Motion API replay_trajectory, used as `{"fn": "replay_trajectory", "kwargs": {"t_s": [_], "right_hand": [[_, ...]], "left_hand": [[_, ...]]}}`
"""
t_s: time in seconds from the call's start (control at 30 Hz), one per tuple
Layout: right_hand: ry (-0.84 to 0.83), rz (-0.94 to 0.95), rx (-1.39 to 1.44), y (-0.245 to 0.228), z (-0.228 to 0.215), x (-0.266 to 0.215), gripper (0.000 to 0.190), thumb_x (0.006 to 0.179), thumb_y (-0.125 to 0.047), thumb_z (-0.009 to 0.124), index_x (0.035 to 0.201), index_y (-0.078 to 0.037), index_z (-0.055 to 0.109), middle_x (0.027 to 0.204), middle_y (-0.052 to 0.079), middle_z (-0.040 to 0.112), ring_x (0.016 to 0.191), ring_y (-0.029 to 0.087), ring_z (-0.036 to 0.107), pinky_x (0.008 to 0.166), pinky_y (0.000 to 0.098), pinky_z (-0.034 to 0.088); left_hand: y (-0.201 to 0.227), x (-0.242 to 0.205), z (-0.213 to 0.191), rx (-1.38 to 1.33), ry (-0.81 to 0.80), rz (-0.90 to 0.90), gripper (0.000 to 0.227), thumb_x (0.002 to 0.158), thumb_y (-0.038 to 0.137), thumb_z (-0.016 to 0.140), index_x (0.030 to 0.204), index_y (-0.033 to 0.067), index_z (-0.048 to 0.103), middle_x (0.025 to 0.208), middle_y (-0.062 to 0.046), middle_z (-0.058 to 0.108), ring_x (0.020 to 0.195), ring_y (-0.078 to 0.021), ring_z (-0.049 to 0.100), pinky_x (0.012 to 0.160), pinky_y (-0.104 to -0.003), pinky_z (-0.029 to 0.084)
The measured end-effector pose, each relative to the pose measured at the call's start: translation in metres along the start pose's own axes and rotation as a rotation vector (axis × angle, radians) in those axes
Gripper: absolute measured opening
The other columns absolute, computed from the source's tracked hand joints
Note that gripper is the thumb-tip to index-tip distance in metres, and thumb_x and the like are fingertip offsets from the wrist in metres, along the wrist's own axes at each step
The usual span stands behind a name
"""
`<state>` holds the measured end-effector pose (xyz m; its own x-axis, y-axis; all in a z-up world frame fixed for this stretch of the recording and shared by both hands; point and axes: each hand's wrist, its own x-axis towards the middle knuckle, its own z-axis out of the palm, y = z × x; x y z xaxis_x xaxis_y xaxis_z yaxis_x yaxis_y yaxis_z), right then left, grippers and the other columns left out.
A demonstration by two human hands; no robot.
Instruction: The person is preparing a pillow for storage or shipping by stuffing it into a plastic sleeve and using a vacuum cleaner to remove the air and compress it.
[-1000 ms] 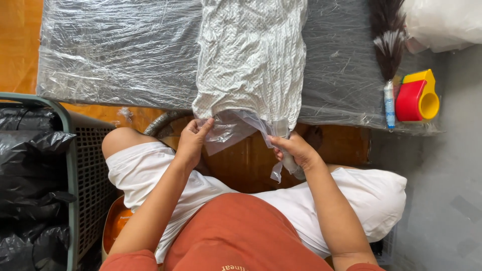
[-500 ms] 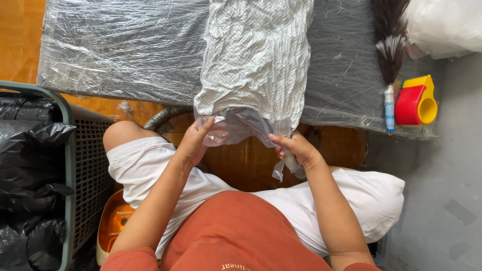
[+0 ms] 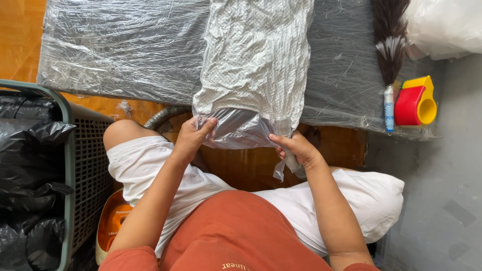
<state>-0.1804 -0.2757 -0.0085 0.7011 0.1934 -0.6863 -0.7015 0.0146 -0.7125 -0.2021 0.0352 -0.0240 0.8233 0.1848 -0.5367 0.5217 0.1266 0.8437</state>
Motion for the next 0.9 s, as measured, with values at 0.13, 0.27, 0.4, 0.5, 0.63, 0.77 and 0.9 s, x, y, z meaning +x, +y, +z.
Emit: {"fn": "replay_trajectory", "kwargs": {"t_s": [0.13, 0.27, 0.4, 0.5, 0.63, 0.77, 0.9], "right_hand": [[-0.007, -0.004, 0.002, -0.002, 0.001, 0.0, 0.028, 0.082, -0.015, 0.085, 0.078, 0.002, 0.063, 0.053, 0.012, 0.052, 0.037, 0.017, 0.052, 0.034, 0.0374, 0.048], [-0.008, 0.0, 0.006, -0.002, 0.001, 0.001, 0.028, 0.082, -0.015, 0.085, 0.079, 0.002, 0.063, 0.053, 0.011, 0.052, 0.037, 0.017, 0.052, 0.034, 0.0372, 0.048], [0.0, -0.008, 0.011, 0.0, 0.001, 0.002, 0.028, 0.082, -0.014, 0.085, 0.078, 0.002, 0.062, 0.053, 0.012, 0.051, 0.036, 0.018, 0.052, 0.033, 0.0371, 0.048], [0.005, -0.008, 0.0, 0.0, 0.001, 0.002, 0.029, 0.082, -0.016, 0.085, 0.079, 0.003, 0.063, 0.053, 0.013, 0.052, 0.036, 0.018, 0.052, 0.033, 0.0376, 0.048], [-0.004, -0.006, -0.003, 0.002, 0.0, 0.003, 0.027, 0.082, -0.014, 0.084, 0.079, 0.002, 0.063, 0.053, 0.012, 0.052, 0.036, 0.018, 0.052, 0.034, 0.0373, 0.047], [-0.001, -0.011, 0.004, 0.005, -0.002, 0.006, 0.026, 0.082, -0.013, 0.085, 0.079, 0.002, 0.064, 0.053, 0.012, 0.052, 0.036, 0.018, 0.051, 0.034, 0.0371, 0.047], [-0.002, -0.017, 0.008, 0.0, 0.0, 0.003, 0.026, 0.082, -0.013, 0.085, 0.079, 0.002, 0.064, 0.053, 0.013, 0.051, 0.037, 0.019, 0.052, 0.034, 0.0378, 0.047]], "left_hand": [[-0.029, 0.028, -0.018, 0.055, 0.039, -0.068, 0.045, 0.091, 0.059, 0.074, 0.101, 0.0151, 0.075, 0.083, -0.007, 0.068, 0.079, -0.0143, 0.063, 0.072, -0.035, 0.058], [-0.007, 0.038, -0.02, 0.004, 0.185, 0.003, 0.041, 0.1, 0.055, 0.066, 0.106, 0.0149, 0.075, 0.078, -0.003, 0.065, 0.076, -0.0117, 0.065, 0.071, -0.028, 0.06], [0.027, 0.018, -0.009, 0.102, 0.212, 0.171, 0.023, 0.097, 0.037, 0.074, 0.102, 0.0141, 0.075, 0.073, 0.002, 0.066, 0.07, -0.0061, 0.057, 0.065, -0.023, 0.051], [0.013, 0.045, -0.015, 0.205, 0.259, 0.224, 0.018, 0.095, 0.036, 0.075, 0.097, 0.0177, 0.073, 0.075, 0.002, 0.068, 0.072, -0.0078, 0.058, 0.069, -0.027, 0.05], [0.057, 0.053, -0.001, 0.493, 0.32, 0.361, 0.035, 0.097, 0.042, 0.064, 0.111, 0.0098, 0.063, 0.098, -0.013, 0.073, 0.09, -0.0284, 0.073, 0.08, -0.045, 0.056], [0.073, 0.122, 0.009, 0.576, 0.216, 0.29, 0.059, 0.101, 0.056, 0.054, 0.135, 0.0071, 0.058, 0.114, -0.011, 0.074, 0.111, -0.0303, 0.07, 0.093, -0.048, 0.054], [0.082, 0.186, 0.019, 0.446, 0.277, 0.264, 0.054, 0.097, 0.064, 0.054, 0.114, 0.0177, 0.075, 0.101, -0.004, 0.077, 0.106, -0.0277, 0.072, 0.09, -0.044, 0.055]]}}
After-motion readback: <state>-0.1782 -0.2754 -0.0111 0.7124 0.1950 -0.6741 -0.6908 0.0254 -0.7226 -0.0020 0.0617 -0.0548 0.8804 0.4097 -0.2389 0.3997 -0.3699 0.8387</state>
